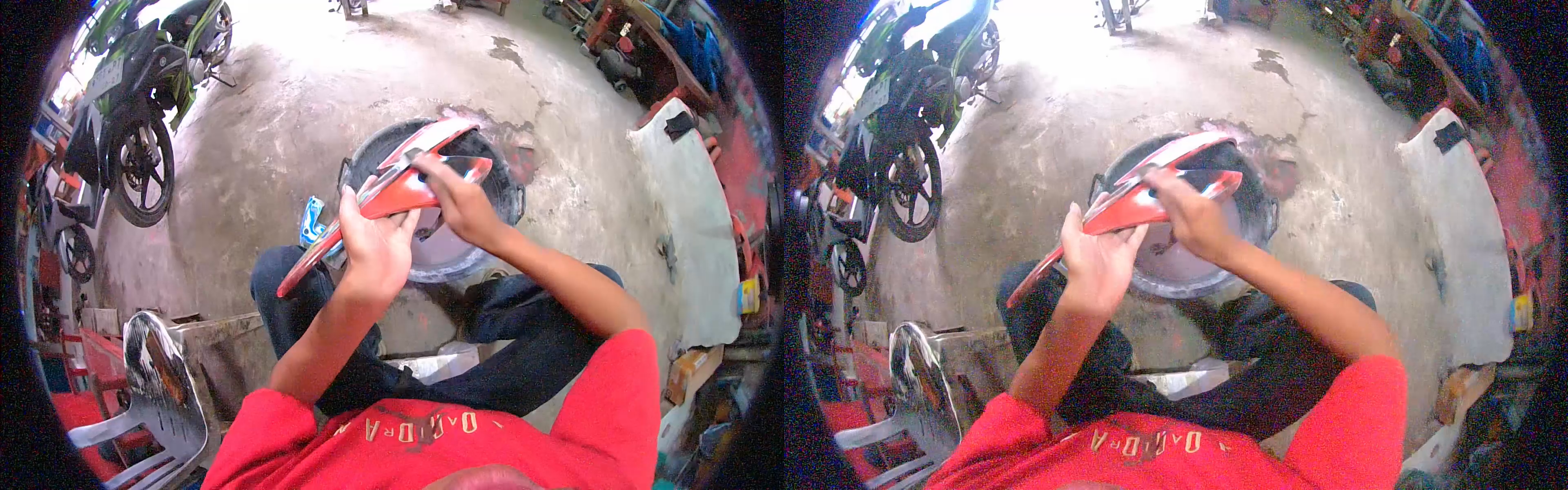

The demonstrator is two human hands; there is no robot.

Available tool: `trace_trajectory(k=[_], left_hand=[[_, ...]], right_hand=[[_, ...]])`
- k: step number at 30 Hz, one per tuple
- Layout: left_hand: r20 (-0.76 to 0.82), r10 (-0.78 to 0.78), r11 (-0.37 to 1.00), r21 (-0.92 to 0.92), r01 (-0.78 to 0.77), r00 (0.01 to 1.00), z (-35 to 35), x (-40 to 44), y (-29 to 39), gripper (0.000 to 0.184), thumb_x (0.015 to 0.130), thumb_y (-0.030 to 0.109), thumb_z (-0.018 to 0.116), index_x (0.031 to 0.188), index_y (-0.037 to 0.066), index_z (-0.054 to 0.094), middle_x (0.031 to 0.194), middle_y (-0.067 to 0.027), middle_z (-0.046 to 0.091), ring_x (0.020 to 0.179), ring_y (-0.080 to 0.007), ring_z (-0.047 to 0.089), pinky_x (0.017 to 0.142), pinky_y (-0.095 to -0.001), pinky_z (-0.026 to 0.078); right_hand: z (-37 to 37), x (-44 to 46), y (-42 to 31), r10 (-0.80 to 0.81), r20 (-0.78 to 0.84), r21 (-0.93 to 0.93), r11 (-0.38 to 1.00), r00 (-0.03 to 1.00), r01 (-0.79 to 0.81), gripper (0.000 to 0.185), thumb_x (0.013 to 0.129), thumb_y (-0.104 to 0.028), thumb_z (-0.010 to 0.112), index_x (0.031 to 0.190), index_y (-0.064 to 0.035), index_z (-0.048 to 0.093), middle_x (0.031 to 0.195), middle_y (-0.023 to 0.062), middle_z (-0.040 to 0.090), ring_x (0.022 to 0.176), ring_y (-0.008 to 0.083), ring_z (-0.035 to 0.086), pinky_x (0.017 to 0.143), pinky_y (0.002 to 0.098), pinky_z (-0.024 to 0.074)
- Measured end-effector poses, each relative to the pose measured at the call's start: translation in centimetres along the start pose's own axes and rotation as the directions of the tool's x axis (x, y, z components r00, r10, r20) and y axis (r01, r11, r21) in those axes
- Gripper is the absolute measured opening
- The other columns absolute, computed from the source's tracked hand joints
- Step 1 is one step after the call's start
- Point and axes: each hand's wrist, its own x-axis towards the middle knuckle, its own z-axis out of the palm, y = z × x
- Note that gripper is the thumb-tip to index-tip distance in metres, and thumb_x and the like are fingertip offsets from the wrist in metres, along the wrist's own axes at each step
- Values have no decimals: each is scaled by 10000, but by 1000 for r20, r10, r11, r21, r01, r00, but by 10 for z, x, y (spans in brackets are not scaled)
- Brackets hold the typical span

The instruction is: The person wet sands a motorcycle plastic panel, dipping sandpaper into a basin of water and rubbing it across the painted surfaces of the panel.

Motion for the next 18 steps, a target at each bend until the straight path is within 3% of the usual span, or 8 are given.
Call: trace_trajectory(k=[1,4,8,9,11,13,15,18], left_hand=[[-107,-5,1000,-9,4,994,5,1,0,569,1044,479,269,1334,16,425,1349,-197,528,1306,-342,484,1140,-511,330],[-55,-1,1000,9,2,998,1,-1,-3,564,1043,480,262,1311,15,436,1352,-193,528,1314,-341,478,1143,-511,324],[105,-11,1000,-12,12,994,-8,4,-2,567,1043,475,262,1319,5,419,1357,-191,527,1317,-345,476,1149,-521,313],[-44,2,1000,-14,-3,999,-1,0,-3,580,1045,468,253,1342,-5,408,1363,-197,523,1313,-341,481,1147,-523,319],[-40,7,1000,19,-6,999,-2,-4,-5,580,1048,462,241,1350,-6,403,1365,-202,520,1310,-338,484,1143,-522,327],[-73,23,999,50,-19,997,4,-5,-5,572,1050,439,235,1358,-16,393,1363,-207,519,1302,-337,489,1135,-520,342],[14,-5,1000,-1,5,1000,-9,2,-5,568,1048,428,239,1353,-23,400,1363,-207,520,1303,-336,489,1134,-520,343],[-55,16,999,-41,-18,998,-5,3,-9,574,1043,416,249,1348,-39,419,1369,-226,512,1334,-373,458,1155,-540,310]], right_hand=[[-1,4,0,263,-67,81,963,962,-258,392,1004,-97,480,1378,16,510,1368,231,555,1302,377,515,1093,419,401],[18,-11,-16,14,-132,-68,997,991,-23,392,1004,-87,472,1381,12,506,1362,230,558,1298,373,521,1097,414,400],[6,-7,-7,-266,76,-85,959,961,272,402,1005,-84,460,1397,1,495,1384,231,545,1303,370,520,1096,410,407],[2,-2,1,-6,26,-67,998,1000,8,400,1009,-108,460,1393,-2,501,1385,234,541,1301,372,520,1090,413,413],[-1,1,1,340,-14,-43,939,940,-340,400,1012,-137,462,1384,1,511,1390,235,538,1304,369,517,1085,419,419],[6,1,-7,149,-29,-93,984,988,-151,399,1012,-147,465,1377,8,517,1397,228,535,1309,356,515,1084,425,418],[14,-12,-36,-240,74,-83,966,968,246,412,1005,-145,474,1385,11,504,1394,228,538,1307,340,519,1090,431,411],[4,-3,4,-91,94,-105,989,991,100,400,1020,-100,448,1401,17,494,1388,228,550,1298,335,536,1085,388,410]])
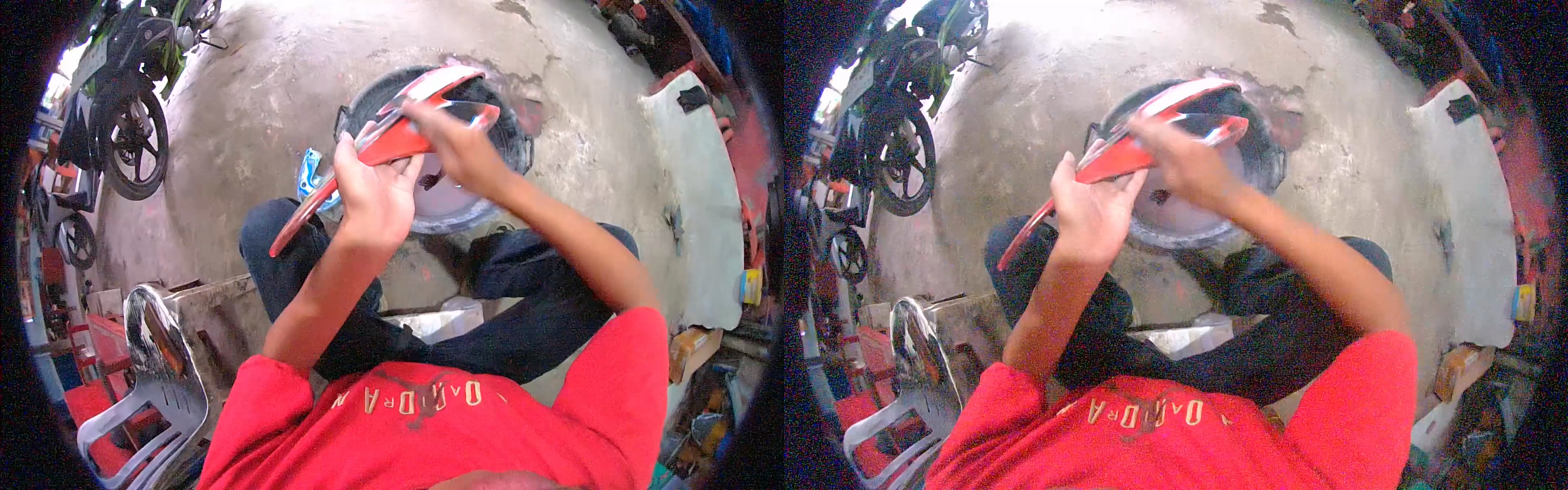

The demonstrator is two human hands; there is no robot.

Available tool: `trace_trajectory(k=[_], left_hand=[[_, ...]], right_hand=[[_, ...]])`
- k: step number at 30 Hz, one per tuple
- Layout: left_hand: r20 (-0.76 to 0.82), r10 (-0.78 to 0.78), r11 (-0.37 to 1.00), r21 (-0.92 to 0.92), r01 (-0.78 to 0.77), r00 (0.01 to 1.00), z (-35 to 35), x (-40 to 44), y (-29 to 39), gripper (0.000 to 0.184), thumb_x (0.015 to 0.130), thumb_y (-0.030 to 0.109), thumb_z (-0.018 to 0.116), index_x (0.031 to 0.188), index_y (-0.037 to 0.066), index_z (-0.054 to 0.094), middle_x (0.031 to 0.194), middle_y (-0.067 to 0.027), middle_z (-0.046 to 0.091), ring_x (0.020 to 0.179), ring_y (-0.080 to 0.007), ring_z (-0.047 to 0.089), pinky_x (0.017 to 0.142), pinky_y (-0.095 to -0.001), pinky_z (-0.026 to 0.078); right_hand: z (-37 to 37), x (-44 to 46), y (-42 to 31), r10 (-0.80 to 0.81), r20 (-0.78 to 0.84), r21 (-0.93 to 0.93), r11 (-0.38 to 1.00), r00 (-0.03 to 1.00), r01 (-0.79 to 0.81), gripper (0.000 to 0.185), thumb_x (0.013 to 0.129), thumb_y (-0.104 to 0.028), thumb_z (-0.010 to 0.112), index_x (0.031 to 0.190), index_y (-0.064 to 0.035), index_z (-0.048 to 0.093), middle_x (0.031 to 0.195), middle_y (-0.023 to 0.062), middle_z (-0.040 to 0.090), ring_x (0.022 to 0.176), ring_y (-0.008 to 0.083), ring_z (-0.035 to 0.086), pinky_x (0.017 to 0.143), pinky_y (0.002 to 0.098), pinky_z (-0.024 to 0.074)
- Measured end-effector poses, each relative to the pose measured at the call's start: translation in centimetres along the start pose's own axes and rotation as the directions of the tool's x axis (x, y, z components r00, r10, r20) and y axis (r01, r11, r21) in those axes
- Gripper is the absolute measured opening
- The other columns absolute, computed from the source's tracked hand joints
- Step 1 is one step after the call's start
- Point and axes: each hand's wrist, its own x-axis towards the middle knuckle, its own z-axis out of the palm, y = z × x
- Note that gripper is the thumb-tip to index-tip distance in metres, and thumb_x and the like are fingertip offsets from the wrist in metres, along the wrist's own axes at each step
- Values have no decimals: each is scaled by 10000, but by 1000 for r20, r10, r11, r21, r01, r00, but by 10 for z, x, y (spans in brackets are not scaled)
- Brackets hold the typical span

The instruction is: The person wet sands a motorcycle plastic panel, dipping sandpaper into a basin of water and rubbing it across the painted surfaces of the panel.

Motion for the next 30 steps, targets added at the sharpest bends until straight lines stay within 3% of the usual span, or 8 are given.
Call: trace_trajectory(k=[1,8,11,13,18,22,25,30], left_hand=[[9,-4,1000,30,4,1000,1,-1,-1,573,1043,421,253,1353,-36,410,1378,-228,504,1342,-379,449,1160,-543,301],[94,-42,999,11,41,995,-1,3,2,577,1044,428,257,1346,-32,433,1380,-227,506,1349,-366,443,1166,-524,299],[-8,-35,999,38,35,999,7,-3,0,583,1043,417,252,1345,-44,443,1371,-229,518,1321,-367,469,1161,-521,307],[-9,-34,998,55,35,999,6,-2,0,579,1042,410,258,1345,-47,443,1366,-231,521,1314,-373,477,1158,-521,312],[3,16,996,83,-16,1000,-6,3,0,549,1038,401,274,1334,-36,428,1372,-228,508,1300,-385,483,1156,-534,311],[-52,-4,999,48,7,999,13,-8,1,542,1042,429,287,1328,-15,406,1375,-228,494,1324,-381,462,1151,-558,308],[-23,-1,999,32,1,1000,7,-5,1,545,1042,431,289,1328,-16,413,1380,-212,499,1313,-374,471,1147,-555,314],[43,4,996,93,-8,999,1,-4,-4,521,1032,411,316,1335,4,434,1377,-196,518,1281,-351,508,1128,-536,343]], right_hand=[[-14,13,-5,362,28,37,931,932,-363,397,1022,-110,454,1398,13,495,1391,238,543,1296,344,536,1083,393,409],[-4,2,-26,-202,19,54,978,979,201,417,970,-94,510,1376,2,510,1354,244,561,1277,372,538,1095,450,405],[-27,18,-12,374,78,81,922,924,-380,386,987,-90,500,1362,-4,535,1372,226,556,1301,349,528,1096,392,404],[-27,18,-22,387,72,84,916,919,-392,391,997,-72,489,1380,2,520,1400,225,540,1317,335,522,1104,352,390],[-8,-1,-25,-237,75,13,971,969,237,388,1004,-94,490,1377,9,522,1397,222,543,1313,345,523,1111,366,384],[-38,21,-5,616,113,39,781,779,-623,374,1015,-72,469,1381,-24,531,1373,209,568,1306,333,530,1102,368,403],[-4,-1,-13,-8,-58,30,999,998,10,387,994,-60,504,1379,-24,532,1367,210,572,1311,341,525,1106,383,403],[-8,7,-4,-63,2,71,995,998,63,377,975,-43,526,1349,-14,555,1353,218,578,1297,366,531,1096,411,417]])
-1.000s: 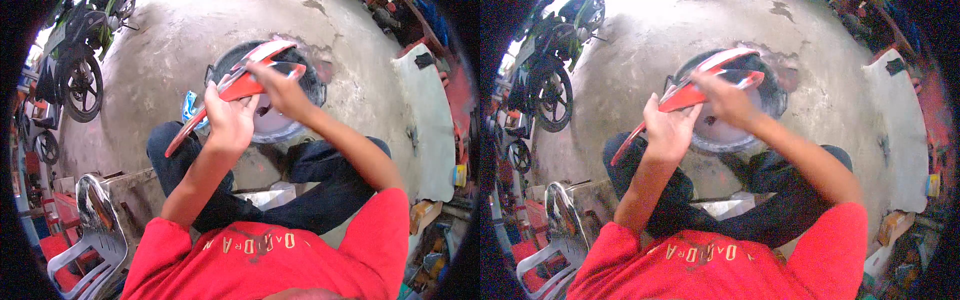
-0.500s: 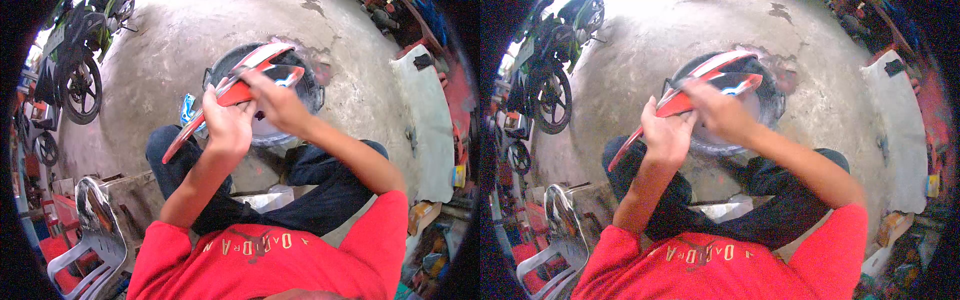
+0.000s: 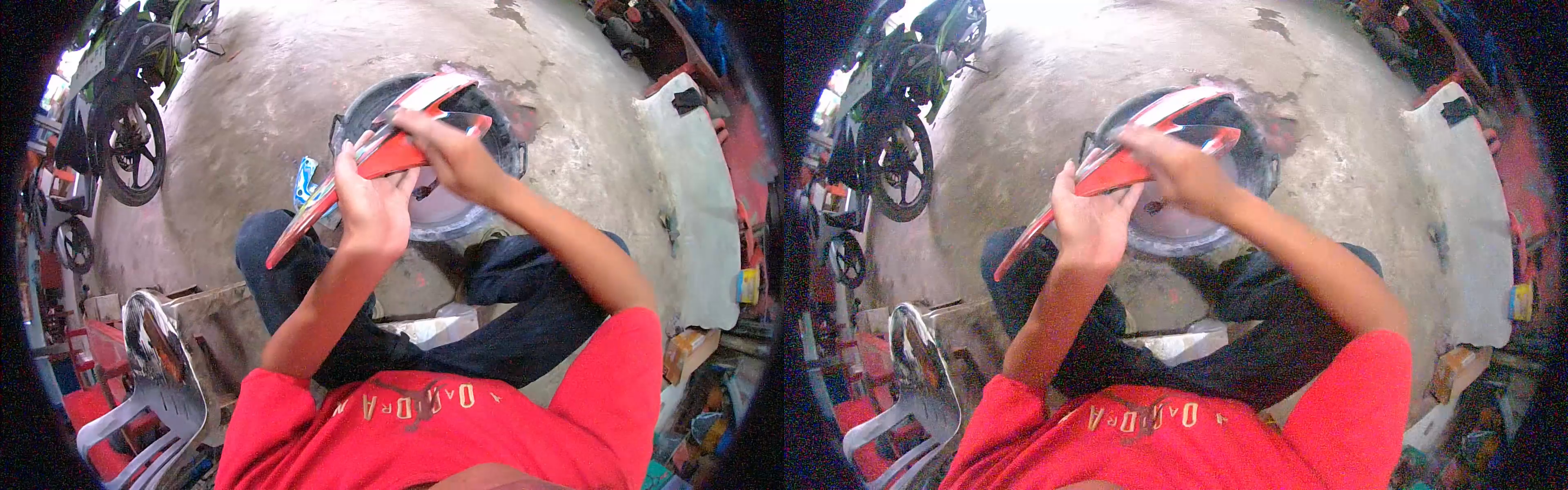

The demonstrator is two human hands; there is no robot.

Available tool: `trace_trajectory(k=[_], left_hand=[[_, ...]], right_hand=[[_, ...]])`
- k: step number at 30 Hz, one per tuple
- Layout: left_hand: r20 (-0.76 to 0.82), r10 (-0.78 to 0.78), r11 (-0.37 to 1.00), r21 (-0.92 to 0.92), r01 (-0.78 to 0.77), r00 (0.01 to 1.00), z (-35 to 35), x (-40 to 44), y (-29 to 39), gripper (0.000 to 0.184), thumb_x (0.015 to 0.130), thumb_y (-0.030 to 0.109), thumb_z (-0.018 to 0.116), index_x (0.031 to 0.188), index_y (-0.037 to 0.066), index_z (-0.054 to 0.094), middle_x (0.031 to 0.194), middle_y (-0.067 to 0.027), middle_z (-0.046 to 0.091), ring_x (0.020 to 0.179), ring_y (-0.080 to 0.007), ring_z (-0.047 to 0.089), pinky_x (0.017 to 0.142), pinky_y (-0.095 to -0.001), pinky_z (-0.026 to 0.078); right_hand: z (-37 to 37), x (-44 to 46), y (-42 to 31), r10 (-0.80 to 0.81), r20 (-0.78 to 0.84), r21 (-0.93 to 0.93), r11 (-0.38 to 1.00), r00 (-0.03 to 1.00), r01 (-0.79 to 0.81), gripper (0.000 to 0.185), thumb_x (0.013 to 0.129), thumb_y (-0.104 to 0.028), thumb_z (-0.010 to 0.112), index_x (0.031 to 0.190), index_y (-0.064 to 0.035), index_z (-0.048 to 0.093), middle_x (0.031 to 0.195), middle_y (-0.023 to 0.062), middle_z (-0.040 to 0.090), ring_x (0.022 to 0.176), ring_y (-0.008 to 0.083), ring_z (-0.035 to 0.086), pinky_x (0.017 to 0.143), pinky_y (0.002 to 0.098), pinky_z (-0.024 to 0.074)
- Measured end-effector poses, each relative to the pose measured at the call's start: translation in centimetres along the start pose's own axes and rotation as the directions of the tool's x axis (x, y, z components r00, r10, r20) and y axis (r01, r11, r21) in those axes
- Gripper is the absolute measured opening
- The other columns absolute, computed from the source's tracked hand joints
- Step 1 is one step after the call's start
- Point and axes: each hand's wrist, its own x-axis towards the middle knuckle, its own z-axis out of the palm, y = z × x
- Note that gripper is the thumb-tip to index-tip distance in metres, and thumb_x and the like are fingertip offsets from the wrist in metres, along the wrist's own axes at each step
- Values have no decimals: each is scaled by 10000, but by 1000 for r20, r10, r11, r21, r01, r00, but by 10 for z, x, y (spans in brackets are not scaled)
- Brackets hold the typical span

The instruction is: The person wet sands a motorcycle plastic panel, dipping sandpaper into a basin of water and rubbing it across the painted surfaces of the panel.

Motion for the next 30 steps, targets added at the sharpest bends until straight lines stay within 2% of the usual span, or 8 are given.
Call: trace_trajectory(k=[3,7,12,18,23,26,28,30], left_hand=[[-53,29,998,53,-26,998,-2,-7,-5,476,1029,376,332,1348,38,437,1385,-188,515,1295,-347,500,1124,-519,355],[50,58,995,81,-62,997,-11,-11,-9,465,1034,369,339,1352,44,434,1397,-180,505,1319,-332,487,1138,-516,352],[-8,16,998,60,-15,1000,-15,-15,-11,490,1041,390,337,1369,37,424,1412,-178,498,1327,-320,479,1152,-511,333],[72,-12,999,33,9,997,-25,-9,-8,501,1052,403,313,1388,44,410,1427,-171,492,1344,-310,466,1162,-496,310],[-5,-21,999,34,21,1000,-21,-17,-7,501,1057,411,298,1383,56,432,1420,-155,506,1341,-299,468,1155,-484,318],[74,-18,999,35,15,997,-30,-10,-5,497,1055,410,305,1386,58,424,1428,-152,498,1345,-303,465,1159,-493,308],[111,-12,999,39,7,994,-34,-11,-6,498,1053,407,310,1393,58,415,1436,-152,491,1350,-307,460,1165,-497,299],[110,6,999,42,-11,994,-31,-15,-7,500,1053,404,313,1400,57,405,1442,-150,484,1356,-310,455,1170,-496,293]], right_hand=[[-17,8,0,450,47,-167,884,892,-437,401,976,-131,479,1349,9,528,1338,227,576,1228,366,579,1051,430,463],[1,4,-25,-209,8,-118,971,978,208,363,978,-171,491,1286,-4,583,1192,235,643,1050,371,659,934,439,524],[-30,8,33,271,130,-219,946,954,-239,302,1009,-158,508,1273,-61,616,968,203,693,876,334,696,777,392,542],[-2,2,-36,-106,162,-35,993,981,113,362,961,-75,568,1320,-33,578,1228,198,648,1174,339,622,998,387,484],[-12,3,25,402,60,-119,912,914,-393,373,973,-60,555,1343,-12,555,1245,206,635,1171,340,622,981,387,491],[19,-13,0,11,-7,-59,998,1000,-11,387,964,-40,556,1349,5,542,1306,196,609,1222,335,593,1025,391,469],[7,-3,-39,-171,161,-32,983,972,178,403,955,-39,563,1355,3,533,1331,199,595,1245,346,573,1064,401,447],[2,-6,-11,-131,127,-57,989,983,139,392,960,-42,555,1349,6,536,1312,198,606,1233,347,581,1043,405,464]])
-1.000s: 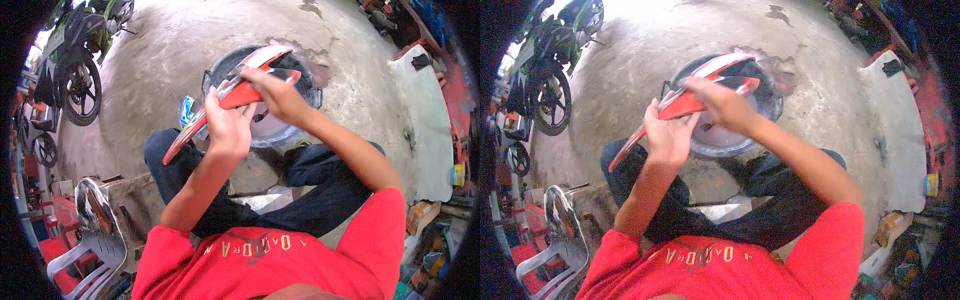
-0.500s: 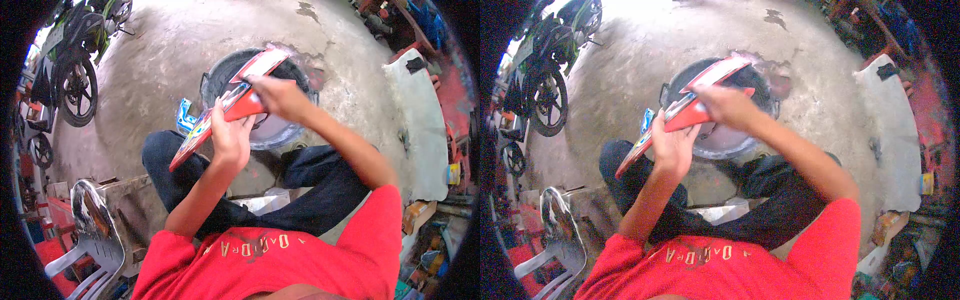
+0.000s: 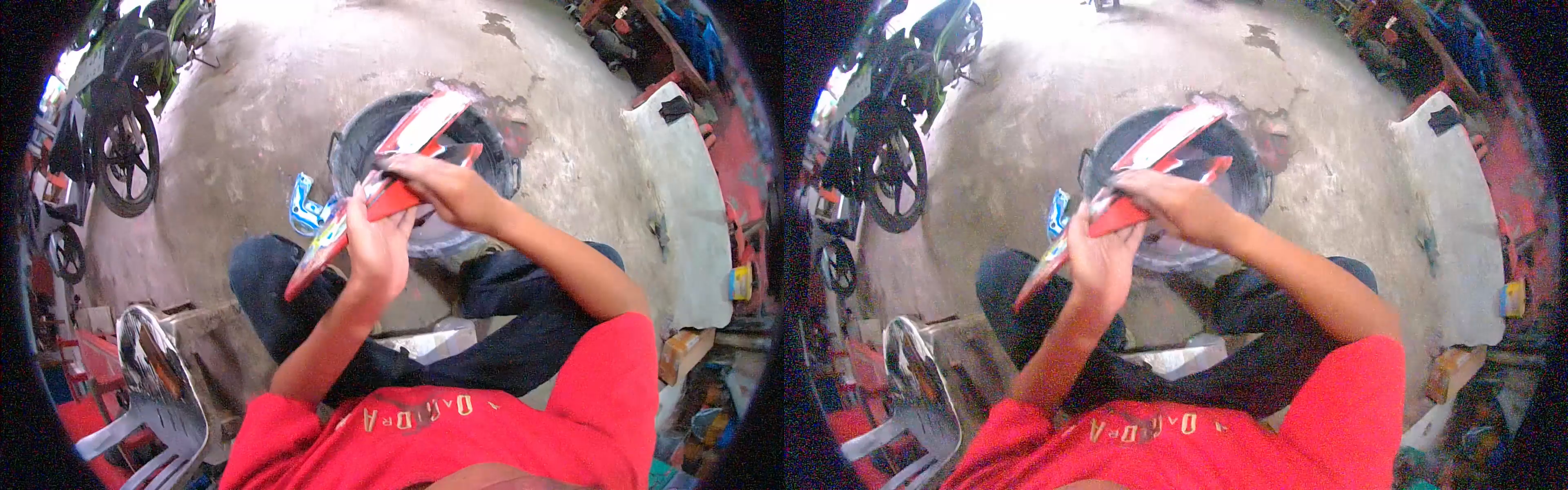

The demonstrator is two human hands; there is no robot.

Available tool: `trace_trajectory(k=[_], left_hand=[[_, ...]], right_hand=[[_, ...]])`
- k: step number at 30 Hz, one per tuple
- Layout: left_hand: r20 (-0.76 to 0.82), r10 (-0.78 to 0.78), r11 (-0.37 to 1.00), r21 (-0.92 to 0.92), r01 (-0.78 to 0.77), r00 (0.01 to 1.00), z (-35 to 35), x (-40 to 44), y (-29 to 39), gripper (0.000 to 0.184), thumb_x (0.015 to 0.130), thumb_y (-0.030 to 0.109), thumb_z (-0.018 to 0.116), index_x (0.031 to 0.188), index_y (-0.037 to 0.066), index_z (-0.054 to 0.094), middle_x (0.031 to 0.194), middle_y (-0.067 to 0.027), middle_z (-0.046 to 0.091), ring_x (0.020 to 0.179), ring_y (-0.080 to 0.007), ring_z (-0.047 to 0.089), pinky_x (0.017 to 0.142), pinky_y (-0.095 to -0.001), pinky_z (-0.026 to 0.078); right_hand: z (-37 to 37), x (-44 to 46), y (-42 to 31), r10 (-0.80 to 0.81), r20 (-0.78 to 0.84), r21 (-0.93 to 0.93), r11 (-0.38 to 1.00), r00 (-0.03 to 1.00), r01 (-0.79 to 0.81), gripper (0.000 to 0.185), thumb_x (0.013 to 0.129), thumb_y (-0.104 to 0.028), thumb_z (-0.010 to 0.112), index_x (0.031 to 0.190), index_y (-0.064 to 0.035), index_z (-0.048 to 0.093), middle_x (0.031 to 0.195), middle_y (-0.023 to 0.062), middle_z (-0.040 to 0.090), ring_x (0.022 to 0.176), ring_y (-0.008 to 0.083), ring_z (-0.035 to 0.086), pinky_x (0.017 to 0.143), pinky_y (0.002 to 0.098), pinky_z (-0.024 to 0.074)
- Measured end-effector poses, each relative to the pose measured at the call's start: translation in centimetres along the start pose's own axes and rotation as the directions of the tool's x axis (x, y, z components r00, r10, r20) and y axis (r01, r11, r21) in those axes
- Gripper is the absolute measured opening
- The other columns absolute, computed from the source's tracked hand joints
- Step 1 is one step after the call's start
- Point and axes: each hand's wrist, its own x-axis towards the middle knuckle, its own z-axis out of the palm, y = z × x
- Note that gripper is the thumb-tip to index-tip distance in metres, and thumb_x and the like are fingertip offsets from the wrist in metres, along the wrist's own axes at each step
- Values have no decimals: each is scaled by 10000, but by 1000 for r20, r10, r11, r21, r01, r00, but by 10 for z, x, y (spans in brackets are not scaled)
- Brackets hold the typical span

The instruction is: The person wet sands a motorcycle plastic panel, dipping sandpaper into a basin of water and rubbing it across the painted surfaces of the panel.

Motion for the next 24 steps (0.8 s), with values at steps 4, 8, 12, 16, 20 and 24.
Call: trace_trajectory(k=[4,8,12,16,20,24], left_hand=[[-102,-42,999,0,42,994,5,-3,2,509,1048,407,318,1424,69,381,1456,-136,473,1373,-297,435,1182,-494,267],[-104,-70,998,-3,70,992,-2,-3,0,515,1045,415,304,1417,71,399,1447,-129,483,1372,-283,433,1181,-491,256],[-78,-70,997,12,71,994,1,0,1,504,1038,417,315,1395,80,429,1436,-124,497,1363,-275,444,1178,-474,265],[-72,-50,999,-1,50,996,0,0,1,510,1034,426,336,1407,89,422,1440,-131,492,1352,-275,458,1174,-464,290],[-44,-35,999,2,35,998,-5,4,0,513,1039,421,310,1379,57,436,1428,-156,496,1335,-292,472,1159,-471,319],[-77,-49,999,-6,48,996,-1,1,0,521,1038,426,308,1392,70,446,1442,-132,487,1348,-277,458,1168,-456,300]], right_hand=[[-21,1,24,422,49,-63,906,905,-419,339,978,-95,563,1295,25,560,1255,236,617,1178,370,604,987,394,486],[-4,3,-11,26,65,-59,998,998,-22,429,977,-151,554,1362,31,500,1356,230,564,1267,353,555,1077,411,444],[-6,-3,5,59,40,-77,995,997,-56,421,973,-111,539,1363,40,491,1348,239,563,1264,368,550,1071,413,445],[-3,0,26,312,-24,-7,950,950,-312,401,986,-60,508,1372,43,483,1340,255,560,1245,389,553,1054,412,443],[-5,12,-32,-40,64,-10,999,997,41,459,934,-36,560,1385,16,495,1350,217,571,1283,359,542,1092,410,424],[-2,4,17,183,-27,-6,983,983,-183,401,971,-48,528,1368,9,515,1290,232,597,1186,366,598,1013,399,467]])
